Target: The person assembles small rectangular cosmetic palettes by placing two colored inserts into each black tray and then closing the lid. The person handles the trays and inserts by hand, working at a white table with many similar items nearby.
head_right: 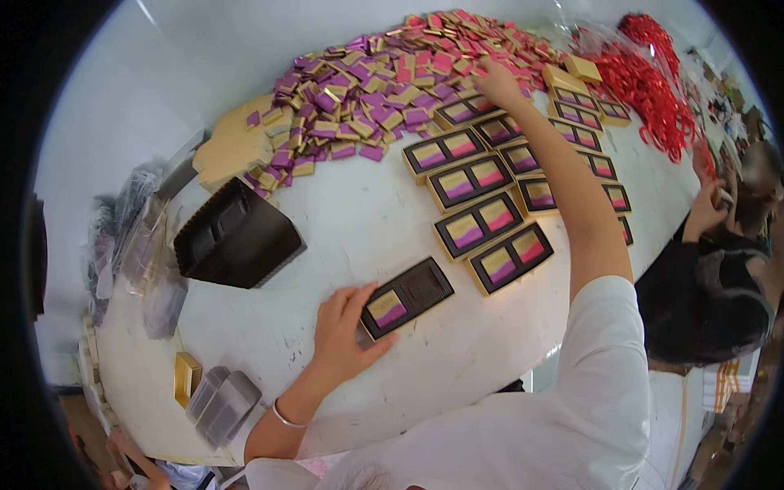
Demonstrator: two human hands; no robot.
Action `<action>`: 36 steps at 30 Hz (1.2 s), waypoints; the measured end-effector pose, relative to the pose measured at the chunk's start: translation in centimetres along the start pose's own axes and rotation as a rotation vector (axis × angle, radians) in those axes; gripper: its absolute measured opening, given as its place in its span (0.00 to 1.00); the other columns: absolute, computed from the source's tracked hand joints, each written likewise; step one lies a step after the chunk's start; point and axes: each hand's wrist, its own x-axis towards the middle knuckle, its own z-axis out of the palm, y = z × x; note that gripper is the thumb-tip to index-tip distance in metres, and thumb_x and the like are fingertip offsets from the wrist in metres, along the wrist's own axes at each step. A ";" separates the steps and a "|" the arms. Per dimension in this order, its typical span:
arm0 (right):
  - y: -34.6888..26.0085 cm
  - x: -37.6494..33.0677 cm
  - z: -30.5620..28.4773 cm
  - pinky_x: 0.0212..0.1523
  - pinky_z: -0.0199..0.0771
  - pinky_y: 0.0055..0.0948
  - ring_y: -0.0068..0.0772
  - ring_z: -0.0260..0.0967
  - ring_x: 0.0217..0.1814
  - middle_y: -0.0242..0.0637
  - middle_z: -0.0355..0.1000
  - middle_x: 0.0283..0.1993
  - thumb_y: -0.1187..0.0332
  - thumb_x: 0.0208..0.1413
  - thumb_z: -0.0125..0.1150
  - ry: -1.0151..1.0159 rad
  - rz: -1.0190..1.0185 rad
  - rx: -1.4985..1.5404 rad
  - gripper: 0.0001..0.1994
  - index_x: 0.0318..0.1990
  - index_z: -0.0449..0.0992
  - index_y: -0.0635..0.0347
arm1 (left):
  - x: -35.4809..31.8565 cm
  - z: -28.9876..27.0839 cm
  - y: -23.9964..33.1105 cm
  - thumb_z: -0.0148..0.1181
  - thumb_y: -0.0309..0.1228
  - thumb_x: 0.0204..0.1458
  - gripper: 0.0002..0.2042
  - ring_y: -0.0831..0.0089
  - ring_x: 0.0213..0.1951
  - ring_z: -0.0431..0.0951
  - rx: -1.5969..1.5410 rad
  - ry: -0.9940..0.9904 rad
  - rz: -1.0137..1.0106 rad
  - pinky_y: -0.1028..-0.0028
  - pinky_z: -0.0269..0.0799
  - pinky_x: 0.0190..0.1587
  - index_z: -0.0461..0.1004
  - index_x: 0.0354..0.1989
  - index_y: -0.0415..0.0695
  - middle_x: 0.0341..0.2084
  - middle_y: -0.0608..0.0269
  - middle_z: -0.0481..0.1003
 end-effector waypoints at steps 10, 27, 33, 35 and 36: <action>2.2 5.4 3.6 0.44 0.72 0.41 0.48 0.73 0.42 0.50 0.73 0.39 0.61 0.50 0.59 -0.120 0.012 -0.354 0.21 0.50 0.71 0.62 | -0.2 -0.7 0.0 0.71 0.41 0.36 0.36 0.63 0.42 0.67 0.013 -0.041 -0.017 0.67 0.60 0.44 0.65 0.57 0.44 0.43 0.59 0.66; -21.0 -23.9 -10.9 0.30 0.71 0.21 0.21 0.69 0.29 0.35 0.72 0.32 0.78 0.56 0.49 -0.686 0.300 0.986 0.11 0.46 0.72 0.63 | -1.0 0.8 0.0 0.69 0.40 0.38 0.36 0.61 0.43 0.68 0.093 0.092 0.046 0.65 0.62 0.45 0.64 0.58 0.43 0.41 0.57 0.66; -21.2 -25.3 -9.9 0.33 0.66 0.30 0.37 0.66 0.33 0.39 0.65 0.31 0.78 0.51 0.59 -0.682 -0.274 0.513 0.02 0.32 0.72 0.65 | -0.8 0.4 -0.1 0.69 0.38 0.39 0.34 0.60 0.43 0.68 0.023 0.033 0.048 0.65 0.62 0.48 0.64 0.58 0.44 0.42 0.58 0.68; -20.7 -25.8 -9.0 0.33 0.66 0.31 0.39 0.66 0.34 0.40 0.65 0.33 0.77 0.50 0.59 -0.618 -0.322 0.512 0.03 0.32 0.72 0.64 | -0.5 0.3 0.0 0.68 0.37 0.39 0.34 0.60 0.42 0.68 -0.014 0.008 0.056 0.65 0.62 0.47 0.64 0.58 0.45 0.42 0.59 0.68; -20.7 -25.8 -8.5 0.34 0.67 0.32 0.39 0.66 0.34 0.40 0.65 0.34 0.77 0.50 0.60 -0.593 -0.356 0.518 0.04 0.32 0.72 0.64 | -0.6 0.2 -0.2 0.68 0.37 0.38 0.34 0.60 0.42 0.68 -0.026 0.008 0.053 0.65 0.62 0.47 0.64 0.58 0.45 0.42 0.58 0.68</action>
